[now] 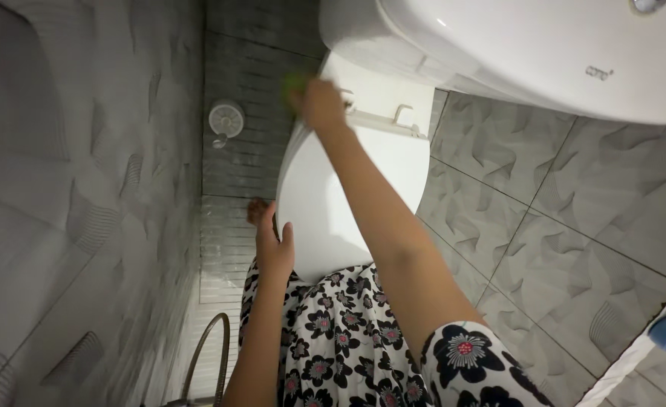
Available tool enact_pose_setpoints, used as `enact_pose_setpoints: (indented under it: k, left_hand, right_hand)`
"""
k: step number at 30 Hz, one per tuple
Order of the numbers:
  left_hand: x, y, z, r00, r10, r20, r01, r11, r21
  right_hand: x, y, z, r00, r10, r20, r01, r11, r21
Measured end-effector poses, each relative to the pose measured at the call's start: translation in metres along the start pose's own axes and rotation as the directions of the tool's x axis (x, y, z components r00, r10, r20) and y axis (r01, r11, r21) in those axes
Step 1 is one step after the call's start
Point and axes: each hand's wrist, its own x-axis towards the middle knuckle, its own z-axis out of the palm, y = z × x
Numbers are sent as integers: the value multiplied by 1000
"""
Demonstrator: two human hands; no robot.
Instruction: The person cleans a toilet by first wiping the exterior surfaces, including the seat, lid, and tank, with a green sponge. They then use a white toilet brush to scrub the inside of the bowl thoroughly.
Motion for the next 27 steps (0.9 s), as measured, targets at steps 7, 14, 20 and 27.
enact_pose_setpoints:
  k: [7,14,20,27]
  left_hand:
    - [7,-75,48,993,-108,36,108,994,-6]
    - [-9,-93,66,963,-269,23,269,963,-25]
    - [-32,-144,99,970,-230,-82,216,966,-145]
    - [-87,-191,142,922,-374,-97,318,877,-359]
  right_hand:
    - [-204,35,23,934,-355,-41,350,888,297]
    - [-213,139,26,831,385,-401,-107,819,564]
    - [-297,99,114,975,-145,-167,197,915,352]
    - [-400,199,99,861,272,430,-506,360,784]
